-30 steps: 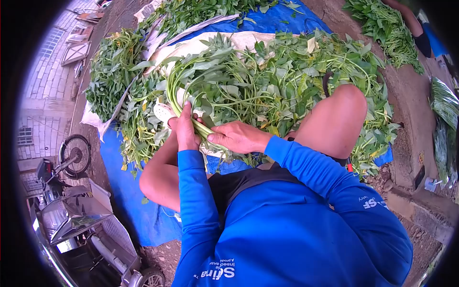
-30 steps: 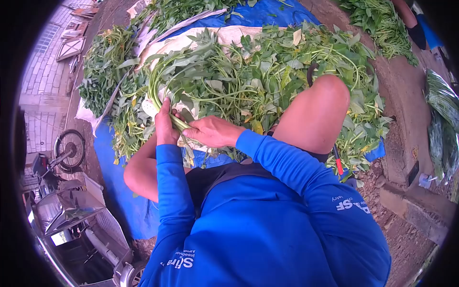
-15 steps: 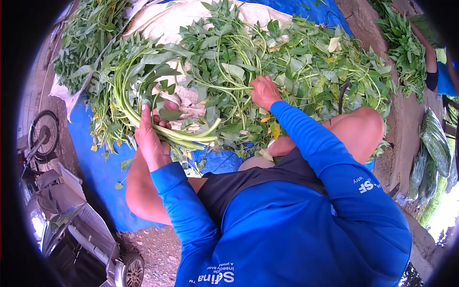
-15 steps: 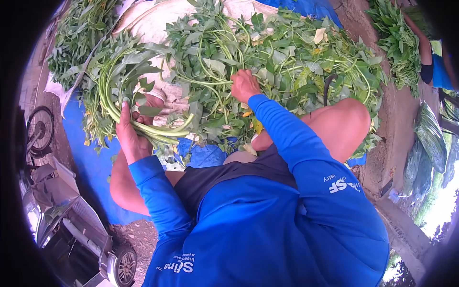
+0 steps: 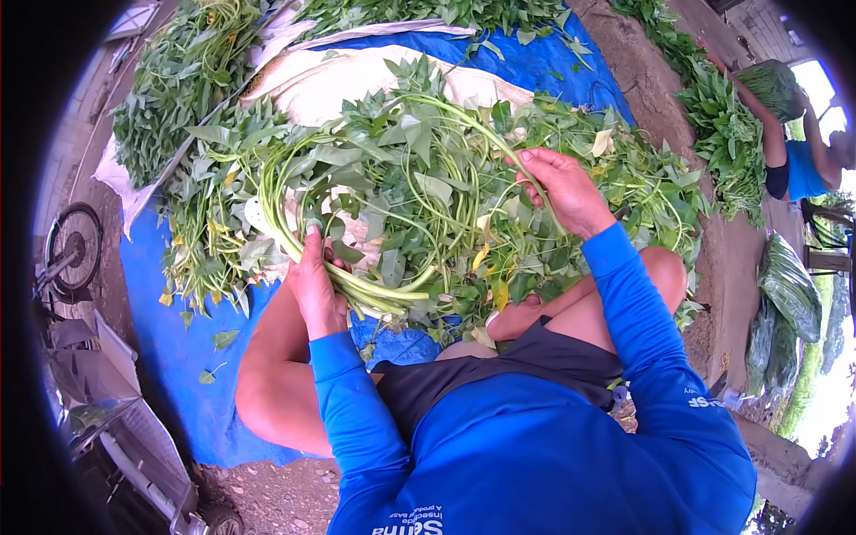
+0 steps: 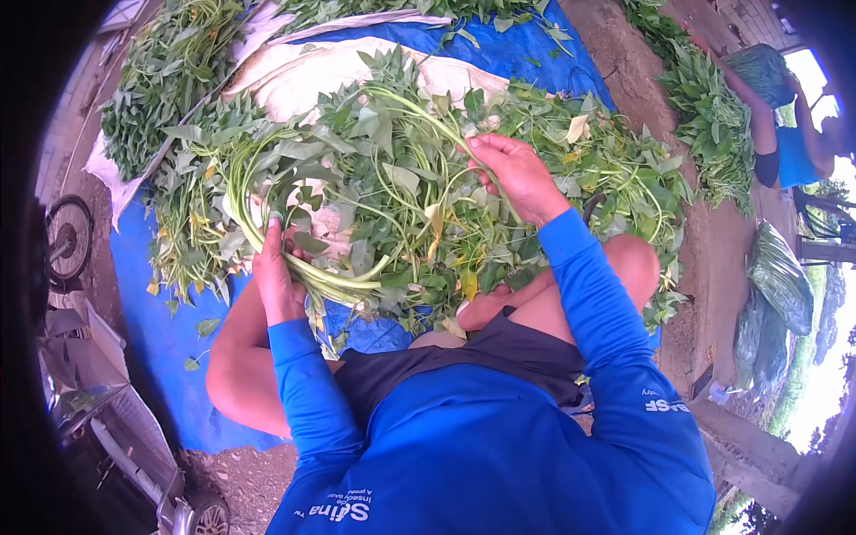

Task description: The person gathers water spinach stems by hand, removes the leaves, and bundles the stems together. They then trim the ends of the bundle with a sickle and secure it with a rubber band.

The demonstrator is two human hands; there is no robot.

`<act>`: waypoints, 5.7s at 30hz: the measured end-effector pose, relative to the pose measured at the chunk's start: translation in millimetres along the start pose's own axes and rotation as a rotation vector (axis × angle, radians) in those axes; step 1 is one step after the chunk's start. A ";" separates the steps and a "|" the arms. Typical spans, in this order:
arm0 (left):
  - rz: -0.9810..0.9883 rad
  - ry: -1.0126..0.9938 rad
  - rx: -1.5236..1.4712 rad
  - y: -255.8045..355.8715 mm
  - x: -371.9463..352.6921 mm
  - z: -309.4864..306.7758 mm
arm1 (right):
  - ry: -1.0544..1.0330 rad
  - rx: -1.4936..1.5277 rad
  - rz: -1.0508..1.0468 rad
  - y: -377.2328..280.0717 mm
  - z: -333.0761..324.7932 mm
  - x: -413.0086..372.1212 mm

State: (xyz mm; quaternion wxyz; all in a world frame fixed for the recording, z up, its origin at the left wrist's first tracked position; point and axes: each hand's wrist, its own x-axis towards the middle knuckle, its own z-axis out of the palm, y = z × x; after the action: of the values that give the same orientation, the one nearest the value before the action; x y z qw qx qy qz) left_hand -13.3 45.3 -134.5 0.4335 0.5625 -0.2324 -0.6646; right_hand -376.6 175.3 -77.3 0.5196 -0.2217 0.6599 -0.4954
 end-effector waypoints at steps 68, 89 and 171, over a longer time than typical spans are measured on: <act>-0.096 -0.577 0.208 -134.5 -20.3 62.0 | 0.029 0.037 -0.009 102.6 100.4 37.2; -0.271 -0.543 0.124 -167.9 41.9 42.5 | 0.037 0.153 -0.305 133.6 121.6 -53.5; -0.015 0.072 0.082 -46.1 26.7 41.9 | 0.219 -0.863 -0.085 224.9 79.1 98.5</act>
State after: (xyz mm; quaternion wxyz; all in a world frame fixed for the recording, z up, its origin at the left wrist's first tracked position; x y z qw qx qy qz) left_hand -67.3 39.2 -175.0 0.4131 0.6050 -0.2395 -0.6372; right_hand -290.7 154.7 -319.6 0.2857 -0.3912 0.8477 -0.2162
